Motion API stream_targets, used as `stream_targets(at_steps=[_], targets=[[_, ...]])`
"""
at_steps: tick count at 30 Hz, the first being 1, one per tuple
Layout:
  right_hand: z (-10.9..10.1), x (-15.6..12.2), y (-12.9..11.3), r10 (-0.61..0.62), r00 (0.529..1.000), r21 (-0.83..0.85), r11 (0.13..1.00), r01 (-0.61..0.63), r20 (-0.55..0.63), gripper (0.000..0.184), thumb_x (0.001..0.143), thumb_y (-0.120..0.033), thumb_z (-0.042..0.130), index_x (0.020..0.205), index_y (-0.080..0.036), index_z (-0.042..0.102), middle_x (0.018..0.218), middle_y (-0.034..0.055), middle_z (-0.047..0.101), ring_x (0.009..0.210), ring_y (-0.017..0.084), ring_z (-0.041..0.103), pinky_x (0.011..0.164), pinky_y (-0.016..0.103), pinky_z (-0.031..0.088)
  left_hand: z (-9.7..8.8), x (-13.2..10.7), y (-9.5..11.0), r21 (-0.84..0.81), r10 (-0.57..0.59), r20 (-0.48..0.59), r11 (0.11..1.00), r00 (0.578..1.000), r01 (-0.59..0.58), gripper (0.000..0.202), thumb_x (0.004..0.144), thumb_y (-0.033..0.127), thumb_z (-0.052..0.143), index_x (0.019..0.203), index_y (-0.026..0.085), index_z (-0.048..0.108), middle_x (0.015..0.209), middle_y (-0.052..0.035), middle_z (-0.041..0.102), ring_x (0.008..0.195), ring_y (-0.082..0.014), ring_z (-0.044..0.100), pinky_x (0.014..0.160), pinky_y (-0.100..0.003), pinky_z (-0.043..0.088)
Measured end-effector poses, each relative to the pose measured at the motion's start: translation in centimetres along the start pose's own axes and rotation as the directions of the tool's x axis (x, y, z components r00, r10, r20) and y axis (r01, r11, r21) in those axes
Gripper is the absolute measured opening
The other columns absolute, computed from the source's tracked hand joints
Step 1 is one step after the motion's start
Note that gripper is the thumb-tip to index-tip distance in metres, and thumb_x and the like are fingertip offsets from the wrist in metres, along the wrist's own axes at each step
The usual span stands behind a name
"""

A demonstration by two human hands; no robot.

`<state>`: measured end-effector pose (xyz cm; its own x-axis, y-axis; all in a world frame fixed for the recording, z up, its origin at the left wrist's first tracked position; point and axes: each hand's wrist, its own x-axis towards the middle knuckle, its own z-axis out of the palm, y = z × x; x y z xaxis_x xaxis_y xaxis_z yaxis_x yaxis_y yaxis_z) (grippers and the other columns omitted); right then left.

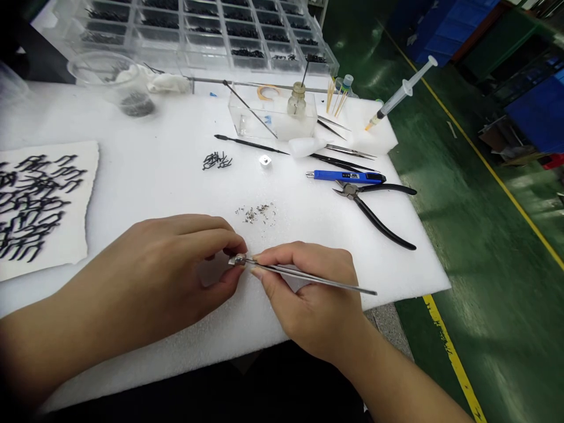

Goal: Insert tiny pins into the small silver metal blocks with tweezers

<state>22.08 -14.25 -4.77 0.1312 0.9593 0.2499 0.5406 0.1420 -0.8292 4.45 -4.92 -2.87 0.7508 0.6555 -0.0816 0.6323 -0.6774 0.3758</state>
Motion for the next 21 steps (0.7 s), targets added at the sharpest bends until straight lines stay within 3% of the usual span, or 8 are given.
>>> stream_targets(at_steps=[7, 11, 14, 18, 21], targets=[[0.02, -0.19, -0.01, -0.016, 1.0, -0.016, 1.0, 0.015, -0.003, 0.011, 0.082, -0.014, 0.075, 0.09, -0.021, 0.075, 0.09, -0.0032, 0.08, 0.082, 0.01, 0.075, 0.078, 0.017, 0.059, 0.13, -0.06, -0.1, -0.015, 0.021, -0.028, 1.0, 0.999, -0.021, 0.021, 0.083, 0.027, 0.053, 0.086, 0.022, 0.073, 0.082, -0.0022, 0.07, 0.072, -0.0221, 0.064, 0.065, -0.038, 0.051], [0.18, -0.21, 0.24, -0.078, 0.997, -0.059, 0.995, 0.078, 0.004, 0.015, 0.082, -0.012, 0.074, 0.094, -0.02, 0.073, 0.093, -0.0023, 0.08, 0.085, 0.01, 0.075, 0.08, 0.018, 0.058, -0.03, -0.13, 0.01, -0.147, -0.014, -0.066, 0.989, 0.998, 0.004, 0.017, 0.083, 0.025, 0.056, 0.087, 0.022, 0.073, 0.081, 0.0003, 0.071, 0.067, -0.0173, 0.063, 0.062, -0.033, 0.048], [0.36, -0.21, 0.3, -0.173, 0.985, -0.09, 0.981, 0.172, -0.01, 0.015, 0.081, -0.011, 0.074, 0.095, -0.016, 0.071, 0.094, 0.0014, 0.08, 0.086, 0.011, 0.075, 0.083, 0.018, 0.059, -0.28, -0.01, 0.17, -0.328, -0.144, -0.016, 0.936, 0.989, 0.131, 0.016, 0.081, 0.027, 0.06, 0.086, 0.026, 0.076, 0.081, 0.0037, 0.073, 0.07, -0.0148, 0.066, 0.067, -0.029, 0.05], [0.68, -0.24, 0.0, -0.325, 0.945, -0.201, 0.928, 0.312, -0.035, 0.01, 0.083, -0.007, 0.071, 0.091, -0.013, 0.071, 0.091, 0.0042, 0.08, 0.09, 0.01, 0.075, 0.091, 0.014, 0.056, -0.56, 0.29, 0.2, -0.452, -0.368, 0.152, 0.8, 0.917, 0.395, 0.02, 0.075, 0.038, 0.066, 0.09, 0.031, 0.078, 0.08, 0.0058, 0.076, 0.071, -0.0159, 0.069, 0.066, -0.028, 0.053], [0.82, -0.28, -0.25, -0.37, 0.927, -0.248, 0.905, 0.346, -0.054, 0.009, 0.083, -0.006, 0.07, 0.089, -0.013, 0.072, 0.092, 0.0057, 0.08, 0.091, 0.009, 0.074, 0.093, 0.014, 0.055, -0.67, 0.5, 0.08, -0.474, -0.401, 0.203, 0.759, 0.894, 0.448, 0.022, 0.071, 0.041, 0.069, 0.089, 0.033, 0.079, 0.076, 0.0071, 0.076, 0.068, -0.0158, 0.069, 0.062, -0.027, 0.053]])
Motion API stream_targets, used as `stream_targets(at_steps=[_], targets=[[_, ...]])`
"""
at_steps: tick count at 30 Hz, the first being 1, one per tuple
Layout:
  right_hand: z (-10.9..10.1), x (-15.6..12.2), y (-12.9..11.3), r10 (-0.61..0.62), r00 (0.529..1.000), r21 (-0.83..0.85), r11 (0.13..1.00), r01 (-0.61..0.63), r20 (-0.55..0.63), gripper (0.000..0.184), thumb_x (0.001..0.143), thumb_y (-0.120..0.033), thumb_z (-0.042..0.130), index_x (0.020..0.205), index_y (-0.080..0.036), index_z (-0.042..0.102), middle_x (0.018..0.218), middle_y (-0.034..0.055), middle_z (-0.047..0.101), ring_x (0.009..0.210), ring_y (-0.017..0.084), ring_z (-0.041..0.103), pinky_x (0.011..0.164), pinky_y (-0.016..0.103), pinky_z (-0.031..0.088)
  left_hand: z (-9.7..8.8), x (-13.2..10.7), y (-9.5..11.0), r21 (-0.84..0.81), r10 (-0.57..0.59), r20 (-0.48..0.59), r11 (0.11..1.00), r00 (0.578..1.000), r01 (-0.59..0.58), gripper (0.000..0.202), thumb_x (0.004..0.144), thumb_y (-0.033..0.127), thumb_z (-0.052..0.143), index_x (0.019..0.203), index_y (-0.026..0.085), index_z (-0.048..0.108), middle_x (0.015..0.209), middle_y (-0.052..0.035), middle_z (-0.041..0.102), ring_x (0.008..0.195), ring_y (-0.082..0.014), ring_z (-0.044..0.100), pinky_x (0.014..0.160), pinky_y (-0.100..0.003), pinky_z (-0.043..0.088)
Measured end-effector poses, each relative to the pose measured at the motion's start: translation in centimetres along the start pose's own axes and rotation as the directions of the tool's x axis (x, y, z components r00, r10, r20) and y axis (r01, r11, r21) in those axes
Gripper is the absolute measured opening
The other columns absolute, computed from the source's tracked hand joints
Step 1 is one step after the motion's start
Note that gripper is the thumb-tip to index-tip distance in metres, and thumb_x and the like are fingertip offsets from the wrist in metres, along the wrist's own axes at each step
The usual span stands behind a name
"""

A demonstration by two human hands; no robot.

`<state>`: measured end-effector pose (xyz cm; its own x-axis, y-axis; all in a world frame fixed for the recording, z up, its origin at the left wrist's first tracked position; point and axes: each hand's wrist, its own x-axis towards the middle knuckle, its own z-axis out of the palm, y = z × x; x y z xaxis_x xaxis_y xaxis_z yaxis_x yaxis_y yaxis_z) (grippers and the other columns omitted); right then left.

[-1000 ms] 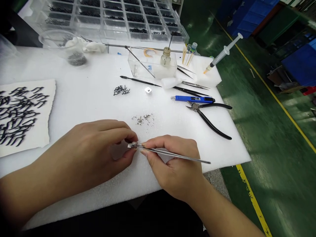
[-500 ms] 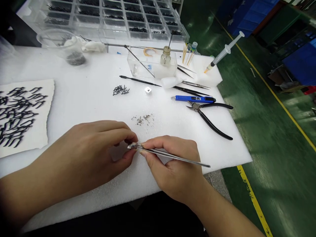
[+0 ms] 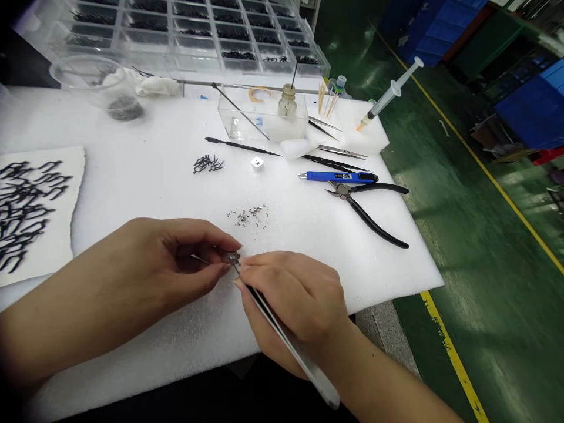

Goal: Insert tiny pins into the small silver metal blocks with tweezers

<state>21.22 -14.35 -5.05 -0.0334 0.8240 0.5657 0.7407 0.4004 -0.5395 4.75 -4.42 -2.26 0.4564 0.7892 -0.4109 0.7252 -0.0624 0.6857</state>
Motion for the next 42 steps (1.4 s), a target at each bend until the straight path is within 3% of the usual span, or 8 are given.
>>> stream_targets(at_steps=[12, 15, 18, 20, 25, 32, 42], targets=[[0.1, -0.1, 0.0, 0.011, 1.0, 0.033, 0.999, -0.011, -0.009, 0.01, 0.082, -0.006, 0.072, 0.089, -0.014, 0.072, 0.09, 0.0054, 0.08, 0.088, 0.01, 0.075, 0.089, 0.014, 0.057, -0.2, 0.3, -0.2, -0.025, 0.022, 0.034, 0.999, 0.999, -0.021, 0.013, 0.073, 0.039, 0.068, 0.08, 0.033, 0.077, 0.066, 0.0086, 0.073, 0.059, -0.0134, 0.067, 0.053, -0.022, 0.048], [-0.2, -0.1, 0.4, 0.12, 0.993, 0.032, 0.992, -0.12, -0.008, 0.013, 0.081, -0.01, 0.073, 0.092, -0.016, 0.072, 0.093, 0.0033, 0.08, 0.088, 0.011, 0.075, 0.086, 0.018, 0.059, -0.4, 0.3, -0.3, -0.037, 0.009, 0.047, 0.999, 0.999, -0.007, 0.014, 0.073, 0.039, 0.068, 0.081, 0.033, 0.077, 0.069, 0.0085, 0.074, 0.062, -0.0144, 0.069, 0.055, -0.023, 0.05], [-0.1, 0.3, 0.7, 0.328, 0.942, 0.011, 0.945, -0.328, -0.069, 0.012, 0.08, -0.012, 0.074, 0.09, -0.019, 0.073, 0.088, 0.0008, 0.08, 0.081, 0.013, 0.075, 0.077, 0.021, 0.06, -0.9, 0.5, -0.9, -0.061, -0.022, 0.084, 0.998, 0.996, 0.027, 0.016, 0.072, 0.039, 0.07, 0.086, 0.035, 0.077, 0.073, 0.0081, 0.076, 0.066, -0.0162, 0.071, 0.055, -0.023, 0.051], [0.1, 0.6, 0.8, 0.393, 0.916, -0.001, 0.919, -0.395, -0.078, 0.011, 0.079, -0.012, 0.073, 0.086, -0.02, 0.074, 0.084, -0.0005, 0.079, 0.076, 0.014, 0.075, 0.072, 0.023, 0.06, -1.3, 0.7, -1.4, -0.091, -0.043, 0.104, 0.994, 0.994, 0.052, 0.019, 0.072, 0.04, 0.072, 0.09, 0.035, 0.078, 0.077, 0.0072, 0.077, 0.071, -0.0182, 0.073, 0.055, -0.023, 0.052], [0.3, 0.9, 0.7, 0.359, 0.932, -0.044, 0.931, -0.362, -0.055, 0.013, 0.078, -0.011, 0.072, 0.085, -0.021, 0.074, 0.083, 0.0004, 0.08, 0.075, 0.017, 0.075, 0.066, 0.027, 0.061, -2.0, 0.9, -1.7, -0.123, -0.066, 0.153, 0.989, 0.986, 0.086, 0.026, 0.073, 0.044, 0.073, 0.097, 0.034, 0.078, 0.081, 0.0039, 0.078, 0.078, -0.0216, 0.074, 0.062, -0.027, 0.055], [0.4, 0.7, 0.7, 0.372, 0.927, -0.061, 0.925, -0.375, -0.053, 0.014, 0.078, -0.011, 0.071, 0.085, -0.023, 0.074, 0.084, 0.0003, 0.08, 0.074, 0.018, 0.076, 0.068, 0.03, 0.061, -1.8, 0.8, -2.0, -0.138, -0.029, 0.183, 0.989, 0.983, 0.055, 0.023, 0.075, 0.047, 0.071, 0.094, 0.035, 0.078, 0.079, 0.0041, 0.078, 0.074, -0.0198, 0.073, 0.057, -0.025, 0.052], [0.3, 0.6, 0.7, 0.358, 0.932, -0.051, 0.931, -0.361, -0.054, 0.015, 0.078, -0.009, 0.072, 0.087, -0.022, 0.075, 0.084, -0.001, 0.08, 0.075, 0.016, 0.076, 0.071, 0.027, 0.061, -1.6, 0.6, -1.4, -0.1, -0.007, 0.132, 0.995, 0.991, 0.02, 0.021, 0.075, 0.045, 0.071, 0.092, 0.036, 0.078, 0.079, 0.0052, 0.077, 0.072, -0.018, 0.074, 0.057, -0.023, 0.053]])
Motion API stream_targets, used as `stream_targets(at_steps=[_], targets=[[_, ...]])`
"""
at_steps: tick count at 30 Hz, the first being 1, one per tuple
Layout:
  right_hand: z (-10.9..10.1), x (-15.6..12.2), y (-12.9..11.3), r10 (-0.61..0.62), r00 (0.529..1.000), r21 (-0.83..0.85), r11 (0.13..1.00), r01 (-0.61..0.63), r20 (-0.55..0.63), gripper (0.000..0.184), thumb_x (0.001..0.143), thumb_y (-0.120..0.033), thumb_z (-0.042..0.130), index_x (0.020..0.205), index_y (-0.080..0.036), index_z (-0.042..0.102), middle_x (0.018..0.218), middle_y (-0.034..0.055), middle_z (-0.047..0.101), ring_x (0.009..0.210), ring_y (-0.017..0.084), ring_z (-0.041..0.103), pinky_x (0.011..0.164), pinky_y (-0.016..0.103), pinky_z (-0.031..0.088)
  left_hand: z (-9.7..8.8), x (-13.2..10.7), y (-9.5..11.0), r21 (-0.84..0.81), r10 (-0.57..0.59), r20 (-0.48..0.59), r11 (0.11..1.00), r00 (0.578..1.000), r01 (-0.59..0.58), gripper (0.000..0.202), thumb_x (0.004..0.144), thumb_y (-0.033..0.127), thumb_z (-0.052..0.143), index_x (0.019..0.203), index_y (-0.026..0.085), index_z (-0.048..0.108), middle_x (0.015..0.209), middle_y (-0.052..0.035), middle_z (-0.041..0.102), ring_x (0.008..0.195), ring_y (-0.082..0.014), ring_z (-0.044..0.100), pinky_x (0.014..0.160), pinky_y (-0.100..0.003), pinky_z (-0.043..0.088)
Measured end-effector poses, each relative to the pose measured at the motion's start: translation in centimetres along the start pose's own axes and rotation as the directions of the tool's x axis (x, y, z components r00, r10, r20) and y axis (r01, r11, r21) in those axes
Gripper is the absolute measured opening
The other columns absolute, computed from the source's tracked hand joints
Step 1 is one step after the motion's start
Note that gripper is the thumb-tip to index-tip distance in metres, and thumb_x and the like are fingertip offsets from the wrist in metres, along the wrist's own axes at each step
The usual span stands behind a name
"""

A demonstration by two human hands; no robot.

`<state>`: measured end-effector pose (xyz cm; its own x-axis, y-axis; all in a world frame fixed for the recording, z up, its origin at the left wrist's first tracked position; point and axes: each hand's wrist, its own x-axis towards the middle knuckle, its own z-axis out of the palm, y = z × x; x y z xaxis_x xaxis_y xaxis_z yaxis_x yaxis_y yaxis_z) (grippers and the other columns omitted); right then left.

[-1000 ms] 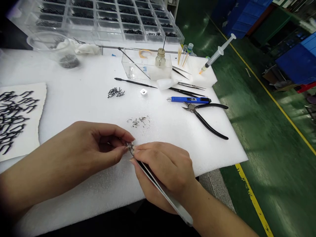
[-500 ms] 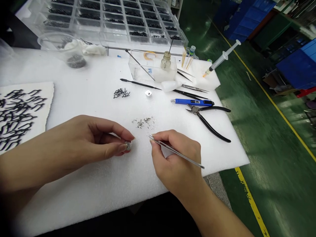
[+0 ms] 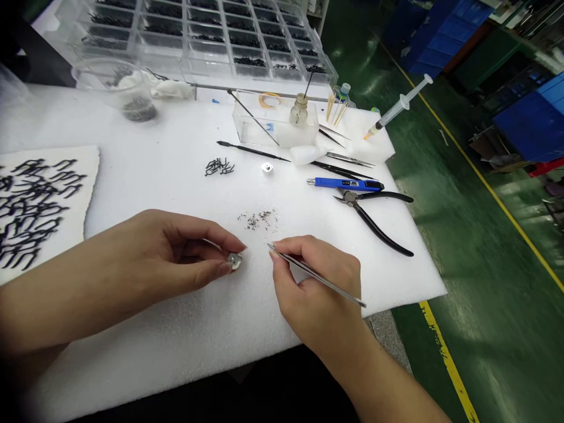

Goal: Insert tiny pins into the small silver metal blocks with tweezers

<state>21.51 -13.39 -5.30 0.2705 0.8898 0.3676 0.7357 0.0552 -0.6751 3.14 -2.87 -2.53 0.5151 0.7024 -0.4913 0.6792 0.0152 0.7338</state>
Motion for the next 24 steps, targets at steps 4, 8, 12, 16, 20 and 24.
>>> stream_targets(at_steps=[4, 8, 12, 16, 20, 24], targets=[[-0.5, -0.7, -0.2, 0.023, 1.0, 0.164, 0.986, -0.024, 0.007, 0.02, 0.076, -0.007, 0.074, 0.088, -0.023, 0.075, 0.087, 0.0004, 0.08, 0.079, 0.019, 0.076, 0.073, 0.031, 0.063, 0.3, -0.2, 0.3, -0.007, 0.006, -0.008, 1.0, 1.0, -0.006, 0.02, 0.075, 0.042, 0.07, 0.093, 0.035, 0.077, 0.075, 0.0067, 0.076, 0.067, -0.0151, 0.072, 0.055, -0.021, 0.052], [-0.7, -1.3, 0.0, -0.058, 0.998, 0.315, 0.948, 0.045, 0.03, 0.026, 0.076, -0.003, 0.074, 0.093, -0.023, 0.074, 0.093, 0.0014, 0.08, 0.083, 0.021, 0.077, 0.074, 0.034, 0.065, 0.9, -0.2, 0.3, -0.003, 0.019, -0.045, 1.0, 0.999, -0.019, 0.016, 0.075, 0.038, 0.07, 0.09, 0.034, 0.076, 0.077, 0.0072, 0.077, 0.069, -0.0151, 0.072, 0.058, -0.022, 0.053], [-0.6, -1.1, 0.1, -0.093, 0.994, 0.287, 0.955, 0.075, 0.049, 0.024, 0.078, -0.005, 0.074, 0.094, -0.023, 0.073, 0.094, 0.0013, 0.08, 0.083, 0.02, 0.077, 0.075, 0.032, 0.065, 1.1, -0.1, 0.4, 0.008, 0.032, -0.043, 0.999, 0.999, -0.032, 0.014, 0.076, 0.037, 0.068, 0.088, 0.033, 0.075, 0.078, 0.0061, 0.077, 0.069, -0.0162, 0.072, 0.059, -0.024, 0.054], [-0.6, -0.8, 0.0, -0.126, 0.99, 0.234, 0.966, 0.108, 0.06, 0.02, 0.079, -0.009, 0.074, 0.093, -0.023, 0.072, 0.093, 0.0, 0.08, 0.083, 0.018, 0.077, 0.076, 0.03, 0.064, 1.0, -0.1, 0.4, 0.014, 0.039, -0.031, 0.999, 0.999, -0.039, 0.014, 0.077, 0.039, 0.067, 0.087, 0.033, 0.075, 0.079, 0.006, 0.076, 0.07, -0.017, 0.072, 0.059, -0.026, 0.055], [-0.7, -0.8, -0.2, -0.14, 0.988, 0.209, 0.97, 0.123, 0.066, 0.017, 0.08, -0.01, 0.074, 0.092, -0.023, 0.072, 0.091, -0.0007, 0.08, 0.082, 0.017, 0.077, 0.076, 0.029, 0.064, 1.0, -0.2, 0.4, 0.033, 0.046, -0.044, 0.998, 0.998, -0.045, 0.013, 0.076, 0.039, 0.069, 0.086, 0.032, 0.075, 0.077, 0.0054, 0.076, 0.068, -0.017, 0.072, 0.058, -0.026, 0.055], [-0.6, -0.6, -0.2, -0.137, 0.987, 0.2, 0.973, 0.116, 0.09, 0.016, 0.081, -0.011, 0.073, 0.092, -0.022, 0.072, 0.091, -0.001, 0.081, 0.082, 0.017, 0.077, 0.076, 0.027, 0.064, 1.1, -0.1, 0.5, 0.052, 0.058, -0.052, 0.997, 0.997, -0.056, 0.013, 0.076, 0.038, 0.068, 0.086, 0.033, 0.075, 0.078, 0.0055, 0.076, 0.068, -0.0168, 0.072, 0.059, -0.026, 0.054]])
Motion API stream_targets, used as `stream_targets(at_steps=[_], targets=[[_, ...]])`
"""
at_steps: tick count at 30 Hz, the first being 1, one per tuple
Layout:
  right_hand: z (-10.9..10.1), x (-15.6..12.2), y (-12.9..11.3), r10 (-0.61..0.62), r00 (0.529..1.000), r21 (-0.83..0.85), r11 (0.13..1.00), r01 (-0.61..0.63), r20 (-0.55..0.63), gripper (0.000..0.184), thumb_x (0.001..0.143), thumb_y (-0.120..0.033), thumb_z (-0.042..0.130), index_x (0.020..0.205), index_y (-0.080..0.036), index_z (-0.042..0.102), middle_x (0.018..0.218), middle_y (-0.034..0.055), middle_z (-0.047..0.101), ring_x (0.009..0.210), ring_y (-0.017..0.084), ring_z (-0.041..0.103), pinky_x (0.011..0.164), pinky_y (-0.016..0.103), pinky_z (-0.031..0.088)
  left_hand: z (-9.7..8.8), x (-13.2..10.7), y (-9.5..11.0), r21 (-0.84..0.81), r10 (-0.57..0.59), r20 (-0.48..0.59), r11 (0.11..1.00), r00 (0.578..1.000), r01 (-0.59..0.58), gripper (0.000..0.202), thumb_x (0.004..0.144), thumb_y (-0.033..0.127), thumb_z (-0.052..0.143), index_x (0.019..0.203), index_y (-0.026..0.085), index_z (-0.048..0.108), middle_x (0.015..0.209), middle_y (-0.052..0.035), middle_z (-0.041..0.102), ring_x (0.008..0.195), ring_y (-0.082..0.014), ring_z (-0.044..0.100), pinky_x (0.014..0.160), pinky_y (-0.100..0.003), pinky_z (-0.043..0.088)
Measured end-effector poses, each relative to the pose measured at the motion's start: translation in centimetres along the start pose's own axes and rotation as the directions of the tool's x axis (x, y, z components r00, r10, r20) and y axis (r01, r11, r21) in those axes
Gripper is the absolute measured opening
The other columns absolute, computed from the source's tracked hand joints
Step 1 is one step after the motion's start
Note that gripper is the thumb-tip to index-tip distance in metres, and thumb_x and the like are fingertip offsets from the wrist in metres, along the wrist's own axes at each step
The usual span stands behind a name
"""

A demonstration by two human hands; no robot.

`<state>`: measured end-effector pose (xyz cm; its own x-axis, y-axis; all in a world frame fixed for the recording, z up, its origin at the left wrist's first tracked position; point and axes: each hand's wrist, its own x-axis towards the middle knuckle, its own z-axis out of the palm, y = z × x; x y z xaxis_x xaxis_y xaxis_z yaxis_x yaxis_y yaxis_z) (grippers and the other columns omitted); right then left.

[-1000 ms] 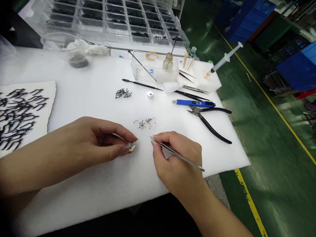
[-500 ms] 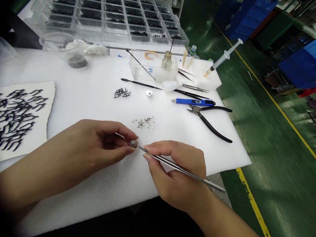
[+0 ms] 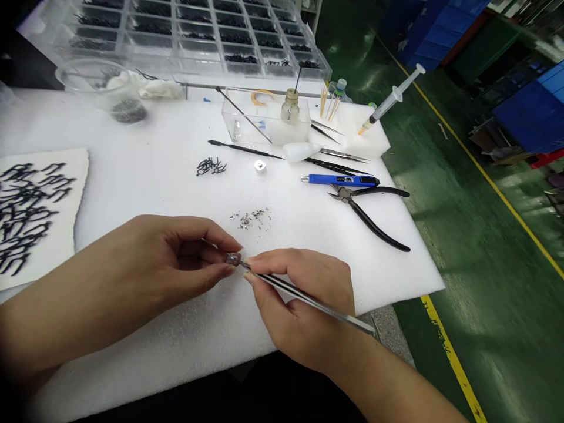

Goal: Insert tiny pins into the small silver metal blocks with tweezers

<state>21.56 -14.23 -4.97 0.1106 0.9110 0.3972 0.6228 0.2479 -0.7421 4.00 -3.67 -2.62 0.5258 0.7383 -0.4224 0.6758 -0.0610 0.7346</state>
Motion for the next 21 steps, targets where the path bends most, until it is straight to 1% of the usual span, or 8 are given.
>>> stream_targets(at_steps=[8, 14, 21], targets=[[-0.1, 0.02, 0.06, 0.012, 1.0, 0.018, 1.0, -0.012, 0.008, 0.016, 0.082, -0.012, 0.072, 0.093, -0.023, 0.072, 0.093, -0.0008, 0.081, 0.083, 0.018, 0.077, 0.076, 0.029, 0.064, 0.2, -0.04, 0.1, -0.01, -0.016, 0.0, 1.0, 1.0, 0.016, 0.016, 0.076, 0.04, 0.067, 0.087, 0.032, 0.075, 0.077, 0.0043, 0.076, 0.067, -0.0178, 0.071, 0.058, -0.026, 0.054], [0.04, -0.04, 0.02, 0.0, 1.0, -0.013, 1.0, 0.0, -0.002, 0.016, 0.081, -0.012, 0.073, 0.092, -0.022, 0.071, 0.093, -0.0011, 0.081, 0.083, 0.016, 0.077, 0.077, 0.026, 0.063, 0.16, -0.25, 0.08, -0.024, -0.017, 0.0, 1.0, 1.0, 0.017, 0.016, 0.075, 0.04, 0.067, 0.086, 0.031, 0.075, 0.077, 0.0039, 0.076, 0.068, -0.0178, 0.071, 0.058, -0.026, 0.054], [0.12, 0.12, -0.22, -0.11, 0.994, -0.06, 0.992, 0.108, -0.021, 0.019, 0.082, -0.008, 0.07, 0.095, -0.022, 0.07, 0.093, 0.0008, 0.081, 0.086, 0.016, 0.077, 0.082, 0.025, 0.064, 0.11, -0.26, 0.35, -0.031, -0.025, 0.004, 0.999, 1.0, 0.025, 0.014, 0.077, 0.038, 0.067, 0.086, 0.03, 0.073, 0.077, 0.0052, 0.075, 0.07, -0.0176, 0.071, 0.062, -0.028, 0.054]])
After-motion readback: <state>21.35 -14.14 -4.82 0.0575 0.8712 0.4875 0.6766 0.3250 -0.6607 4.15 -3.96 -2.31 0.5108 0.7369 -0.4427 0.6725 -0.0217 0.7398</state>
